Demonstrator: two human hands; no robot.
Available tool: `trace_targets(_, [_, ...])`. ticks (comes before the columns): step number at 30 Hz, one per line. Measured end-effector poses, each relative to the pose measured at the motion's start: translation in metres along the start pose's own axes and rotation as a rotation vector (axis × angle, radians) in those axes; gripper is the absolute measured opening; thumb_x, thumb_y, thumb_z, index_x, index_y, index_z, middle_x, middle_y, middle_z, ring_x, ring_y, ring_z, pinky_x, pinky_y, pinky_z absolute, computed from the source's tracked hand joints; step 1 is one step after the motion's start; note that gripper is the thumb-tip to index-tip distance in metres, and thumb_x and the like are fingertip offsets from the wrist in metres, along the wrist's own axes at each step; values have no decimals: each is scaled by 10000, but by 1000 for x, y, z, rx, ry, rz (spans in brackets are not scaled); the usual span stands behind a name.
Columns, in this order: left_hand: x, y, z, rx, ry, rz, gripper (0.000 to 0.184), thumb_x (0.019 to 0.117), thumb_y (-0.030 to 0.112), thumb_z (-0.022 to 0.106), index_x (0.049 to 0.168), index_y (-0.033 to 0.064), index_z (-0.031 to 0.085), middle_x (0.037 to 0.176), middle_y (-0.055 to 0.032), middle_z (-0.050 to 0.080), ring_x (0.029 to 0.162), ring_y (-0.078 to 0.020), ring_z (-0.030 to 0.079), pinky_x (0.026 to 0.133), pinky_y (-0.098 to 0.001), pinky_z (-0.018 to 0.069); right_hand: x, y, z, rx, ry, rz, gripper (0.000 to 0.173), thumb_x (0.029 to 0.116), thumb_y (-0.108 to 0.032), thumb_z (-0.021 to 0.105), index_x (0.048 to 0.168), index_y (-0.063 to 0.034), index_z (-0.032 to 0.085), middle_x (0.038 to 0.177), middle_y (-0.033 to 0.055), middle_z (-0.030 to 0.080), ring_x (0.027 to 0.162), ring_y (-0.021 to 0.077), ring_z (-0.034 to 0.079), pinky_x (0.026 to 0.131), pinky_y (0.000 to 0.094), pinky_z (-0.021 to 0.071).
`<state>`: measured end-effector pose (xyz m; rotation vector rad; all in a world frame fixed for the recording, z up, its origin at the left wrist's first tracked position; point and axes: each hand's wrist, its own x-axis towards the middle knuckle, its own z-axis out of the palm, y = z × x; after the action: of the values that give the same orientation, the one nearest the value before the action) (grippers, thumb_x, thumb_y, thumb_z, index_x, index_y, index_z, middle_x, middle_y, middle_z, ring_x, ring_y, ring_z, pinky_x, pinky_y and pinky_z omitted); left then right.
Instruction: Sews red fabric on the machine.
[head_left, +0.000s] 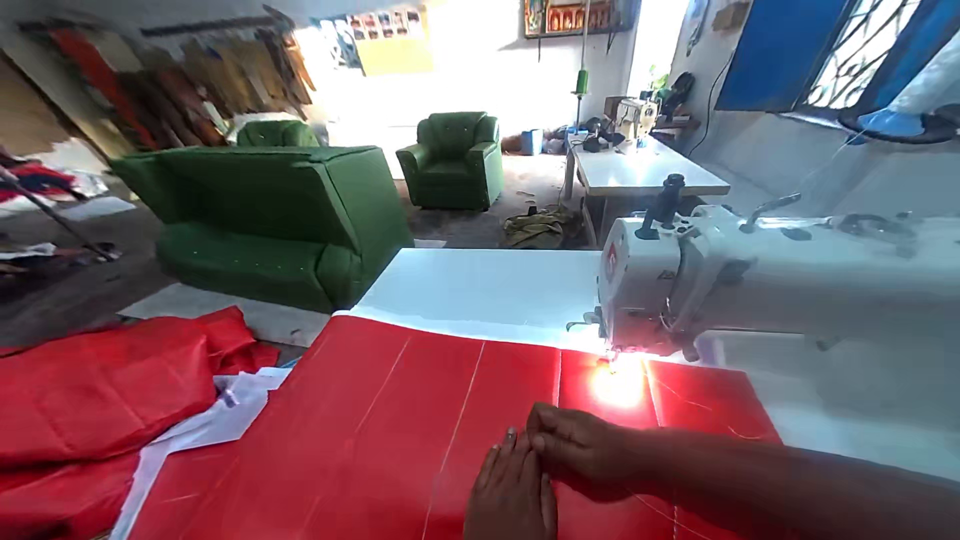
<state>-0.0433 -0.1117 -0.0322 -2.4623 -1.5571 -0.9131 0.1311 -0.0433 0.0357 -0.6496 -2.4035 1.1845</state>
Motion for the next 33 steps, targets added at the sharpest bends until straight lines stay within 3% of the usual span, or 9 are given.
trace_targets(2, [0,-2,1,27,-1,7,428,1013,209,394,1187,26,740,1335,-109,694,1268,-326,645,1070,-518,488,-7,-2,-22,-389,-218,35,211,1029,-5,467,1167,102,586,1058,267,658,1007,384,676,890,526,529])
trace_targets(5, [-5,-4,4,61,1,11,453,999,208,359,1179,89,758,1331,-60,702,1266,-286,650,1064,-482,498,-30,19,-54,-778,-323,310,212,959,-50,614,1169,-23,636,1100,178,657,1017,374,660,835,555,529])
trace_targets(9, [-2,-4,6,60,24,19,438,1002,223,378,1155,78,763,1314,-69,710,1250,-297,659,1038,-496,513,-54,-8,-42,-706,-241,242,147,976,-25,553,1101,32,605,1000,232,654,926,433,669,778,582,528])
trace_targets(17, [0,-4,3,69,25,30,417,983,221,400,1097,75,774,1268,-69,732,1217,-280,679,1017,-475,524,-63,-17,-29,-726,101,397,234,1050,-107,431,1067,22,626,983,206,644,873,372,687,718,505,566])
trace_targets(22, [53,1,-36,72,-411,-50,426,1036,312,409,993,36,730,999,-142,756,941,-322,742,787,-540,550,-38,0,-32,-738,186,695,260,1072,-114,408,1266,-19,551,1161,198,616,955,363,689,796,507,576])
trace_targets(25, [114,-2,-49,53,-774,-137,471,1107,350,326,1264,33,636,1114,-193,716,1113,-370,676,987,-568,476,-15,-13,-25,-657,124,864,429,1122,-309,322,1264,16,563,1152,248,648,1071,420,666,877,570,529])
trace_targets(27, [118,-11,-25,44,-670,-81,528,1087,413,362,1421,54,558,1381,-161,624,1351,-330,539,1141,-561,348,-9,-14,-26,-647,89,899,514,1126,-375,273,1229,23,582,1158,248,651,1111,419,653,903,571,511])
trace_targets(29, [110,-17,-3,17,-640,-71,689,1068,536,341,1590,85,364,1646,-100,368,1558,-283,262,1253,-590,135,-9,-7,-28,-625,102,895,534,1121,-392,263,1198,14,601,1146,246,659,1125,418,647,912,586,502])
trace_targets(33, [88,-13,-1,56,-625,-34,768,1056,605,272,1631,96,266,1691,-63,282,1579,-251,206,1253,-600,95,-19,-7,-17,-600,102,774,530,1110,-374,278,1078,15,636,1036,238,683,1041,415,674,834,597,508])
